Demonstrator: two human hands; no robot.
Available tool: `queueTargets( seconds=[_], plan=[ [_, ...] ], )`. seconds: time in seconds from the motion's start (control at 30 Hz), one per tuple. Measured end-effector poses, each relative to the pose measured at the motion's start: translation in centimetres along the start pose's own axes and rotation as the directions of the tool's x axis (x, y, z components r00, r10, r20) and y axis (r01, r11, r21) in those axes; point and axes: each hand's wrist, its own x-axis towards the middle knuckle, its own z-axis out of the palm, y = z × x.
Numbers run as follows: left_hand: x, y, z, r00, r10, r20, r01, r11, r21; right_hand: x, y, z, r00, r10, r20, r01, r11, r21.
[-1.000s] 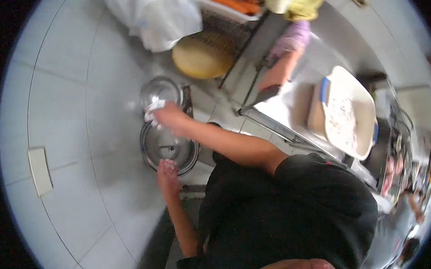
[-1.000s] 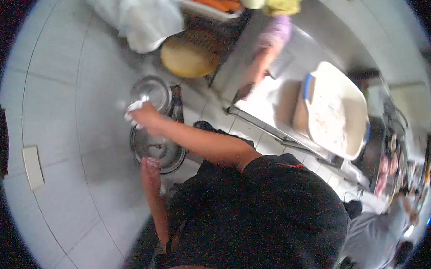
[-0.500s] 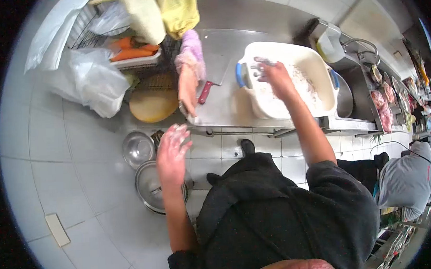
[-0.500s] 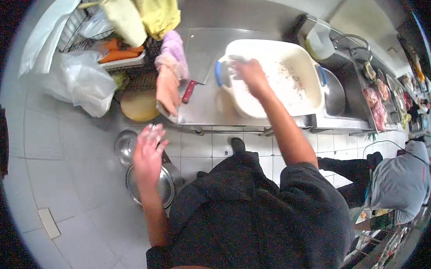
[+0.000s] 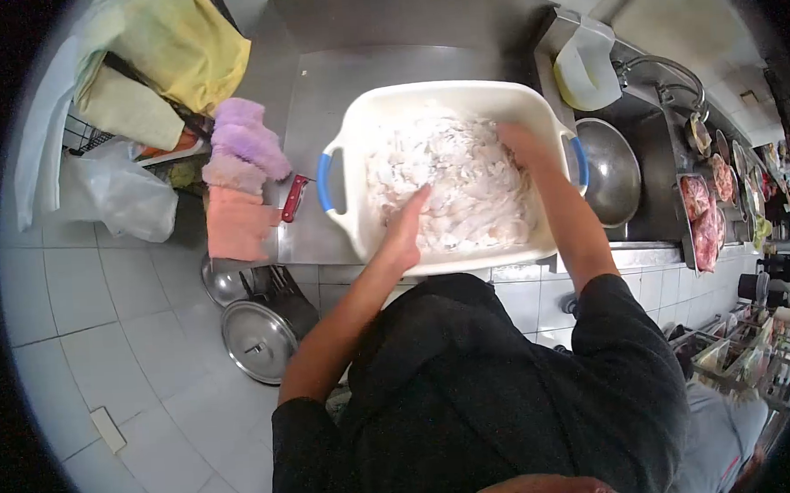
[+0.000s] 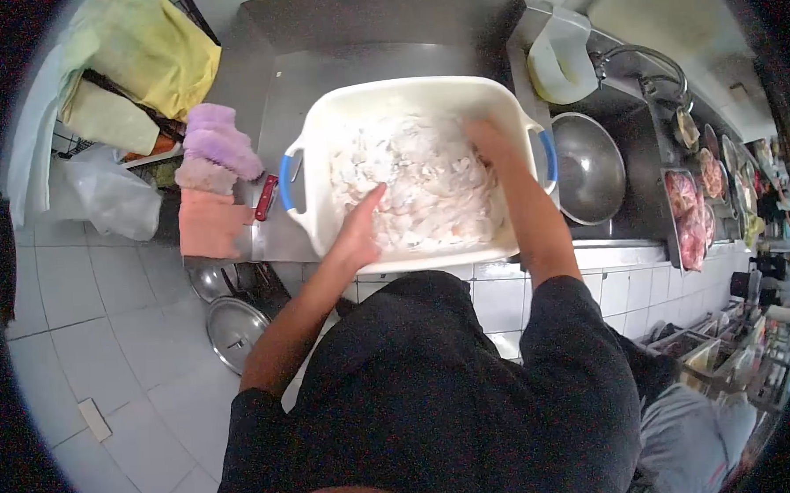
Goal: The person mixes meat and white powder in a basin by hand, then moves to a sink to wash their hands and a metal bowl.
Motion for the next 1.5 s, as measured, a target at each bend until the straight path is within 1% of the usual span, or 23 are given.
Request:
queueTargets(
  seconds=[0.03, 0.13, 0.2, 0.3, 0.4, 0.43, 0.63, 0.7, 0.8, 0.83, 0.93, 0.97, 1.03, 1.07, 1.1, 1.13, 1.2, 1.23, 1.27, 1.3, 1.33, 1.4, 1.5],
  plan=[
    [0.7, 0.5, 1.1, 0.991, -0.049, -0.128, 0.048, 0.999, -0.009, 2.2, 1.9, 1.0, 1.000, 0.018, 0.026, -0.019, 0.998, 0.062],
    [2.5, 1.9, 4.3, 0.975, -0.093, -0.202, 0.094, 0.996, -0.007, 5.1, 3.8, 2.3, 0.980, 0.023, 0.199, -0.070, 0.970, 0.231],
    [4.1, 2.3, 4.3, 0.997, -0.051, 0.051, 0.056, 0.991, -0.120, 2.2, 2.1, 2.4, 0.904, -0.034, 0.425, -0.119, 0.937, 0.328],
    [7.4, 2.3, 3.7, 0.938, -0.020, 0.345, 0.080, 0.984, -0.161, -2.9, -2.3, 0.9, 0.778, 0.075, 0.623, -0.370, 0.857, 0.359],
    [4.7, 4.1, 6.3, 0.975, 0.042, 0.219, -0.024, 0.996, -0.084, -4.8, -3.6, -0.1, 0.810, -0.063, 0.583, -0.094, 0.968, 0.234],
    [6.1, 4.2, 5.6, 0.918, -0.024, 0.396, 0.104, 0.978, -0.183, -4.7, -3.3, -0.1, 0.819, -0.040, 0.573, -0.052, 0.988, 0.142],
    [4.6, 5.8, 4.0, 0.920, 0.081, 0.385, -0.052, 0.995, -0.084, -5.3, -7.1, 2.4, 0.907, -0.248, 0.341, 0.318, 0.933, -0.168],
    [4.0, 6.1, 2.6, 0.942, 0.050, 0.332, -0.038, 0.998, -0.044, -7.4, -9.4, 3.0, 0.927, -0.298, 0.228, 0.359, 0.883, -0.303],
    [3.6, 5.3, 0.3, 0.976, 0.190, 0.104, -0.209, 0.950, 0.231, -5.9, -8.5, 3.4, 0.936, -0.342, 0.086, 0.351, 0.924, -0.152],
    [2.5, 5.2, -0.4, 0.982, 0.141, 0.123, -0.166, 0.960, 0.225, -5.7, -8.4, 3.0, 0.919, -0.393, -0.024, 0.363, 0.869, -0.336],
    [1.4, 3.3, -2.9, 0.993, 0.118, 0.002, -0.102, 0.849, 0.519, -3.0, -3.1, 0.0, 0.970, -0.243, 0.029, 0.237, 0.904, -0.355],
    [0.8, 2.8, -3.2, 0.988, 0.122, -0.097, -0.050, 0.835, 0.547, -1.8, 2.1, -1.8, 0.928, -0.336, 0.160, 0.371, 0.868, -0.331],
    [2.5, 0.0, -4.7, 0.999, -0.034, -0.016, 0.038, 0.825, 0.565, -2.7, 6.5, -2.7, 0.870, -0.300, 0.391, 0.456, 0.793, -0.405],
    [3.2, -0.6, -5.1, 0.995, -0.096, 0.020, 0.068, 0.820, 0.569, -4.7, 6.9, -2.6, 0.864, -0.174, 0.473, 0.432, 0.738, -0.518],
    [2.7, 0.3, -4.3, 0.983, -0.171, 0.067, 0.096, 0.790, 0.606, -7.5, 4.3, -0.9, 0.930, 0.077, 0.360, 0.103, 0.885, -0.455],
    [2.0, 1.2, -2.8, 0.966, -0.236, 0.107, 0.113, 0.754, 0.647, -10.4, 1.3, 0.9, 0.921, 0.322, 0.218, -0.241, 0.913, -0.330],
    [9.2, -4.1, -2.6, 0.913, 0.212, 0.347, -0.354, 0.836, 0.420, -8.0, 4.5, 2.5, 0.930, 0.345, 0.130, -0.327, 0.935, -0.141],
    [6.2, -0.4, -0.3, 0.975, 0.082, 0.205, -0.173, 0.861, 0.478, -6.7, 6.3, 3.2, 0.931, 0.355, 0.086, -0.353, 0.935, -0.040],
    [2.4, 2.3, 1.9, 0.996, -0.072, 0.052, 0.037, 0.870, 0.492, -7.1, 5.1, 3.5, 0.910, 0.363, 0.200, -0.390, 0.913, 0.118],
    [3.5, 1.6, 1.8, 0.973, 0.017, 0.228, -0.076, 0.965, 0.251, -7.5, 3.9, 3.8, 0.877, 0.367, 0.311, -0.450, 0.855, 0.259],
    [4.6, 0.7, 1.5, 0.914, 0.138, 0.382, -0.142, 0.990, -0.017, -10.3, 0.1, 4.0, 0.824, 0.224, 0.521, -0.482, 0.760, 0.435],
    [3.5, 1.7, 1.6, 0.903, 0.136, 0.407, -0.161, 0.987, 0.028, -11.7, -1.7, 3.6, 0.840, 0.206, 0.502, -0.473, 0.733, 0.489],
    [2.2, 3.2, 1.6, 0.903, 0.231, 0.362, -0.339, 0.901, 0.272, -8.7, 1.9, 2.6, 0.860, -0.106, 0.499, -0.243, 0.774, 0.585]
  ],
)
